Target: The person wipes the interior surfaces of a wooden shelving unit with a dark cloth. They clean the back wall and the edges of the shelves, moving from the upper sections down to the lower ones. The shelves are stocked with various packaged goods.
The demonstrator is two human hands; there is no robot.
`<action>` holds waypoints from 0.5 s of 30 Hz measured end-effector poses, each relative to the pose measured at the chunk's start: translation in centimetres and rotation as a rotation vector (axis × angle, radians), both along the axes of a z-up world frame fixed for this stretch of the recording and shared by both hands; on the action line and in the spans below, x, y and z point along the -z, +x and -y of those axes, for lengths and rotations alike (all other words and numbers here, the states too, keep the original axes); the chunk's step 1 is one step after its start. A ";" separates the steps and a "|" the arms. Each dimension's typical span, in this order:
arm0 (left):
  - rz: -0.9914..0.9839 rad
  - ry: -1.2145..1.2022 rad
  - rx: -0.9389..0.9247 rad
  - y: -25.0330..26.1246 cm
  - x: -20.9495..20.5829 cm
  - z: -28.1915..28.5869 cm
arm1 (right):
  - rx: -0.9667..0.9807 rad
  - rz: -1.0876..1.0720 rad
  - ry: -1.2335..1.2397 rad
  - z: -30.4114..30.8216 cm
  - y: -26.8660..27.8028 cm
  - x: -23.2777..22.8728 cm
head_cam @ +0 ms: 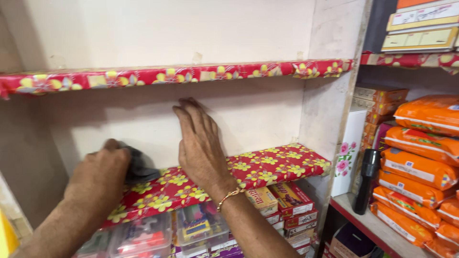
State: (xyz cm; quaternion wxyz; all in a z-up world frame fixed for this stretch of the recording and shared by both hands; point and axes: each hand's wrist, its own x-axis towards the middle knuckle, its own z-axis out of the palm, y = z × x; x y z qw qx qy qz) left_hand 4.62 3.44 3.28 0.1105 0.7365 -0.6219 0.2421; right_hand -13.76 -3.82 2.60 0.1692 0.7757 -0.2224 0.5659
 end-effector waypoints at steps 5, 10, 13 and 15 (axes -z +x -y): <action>-0.003 -0.053 -0.063 2.7 0.8 -1.1 | 0.012 0.002 -0.026 0.2 0.3 0.0; 0.053 -0.043 -0.027 2.9 1.5 -0.9 | 0.055 -0.015 0.007 -0.4 0.5 -1.0; 0.024 -0.067 -0.001 2.8 1.6 -1.3 | 0.031 0.017 0.075 -1.7 2.1 -1.4; -0.008 -0.083 0.006 2.8 1.8 -1.9 | -0.027 -0.062 0.074 -2.5 4.1 -1.6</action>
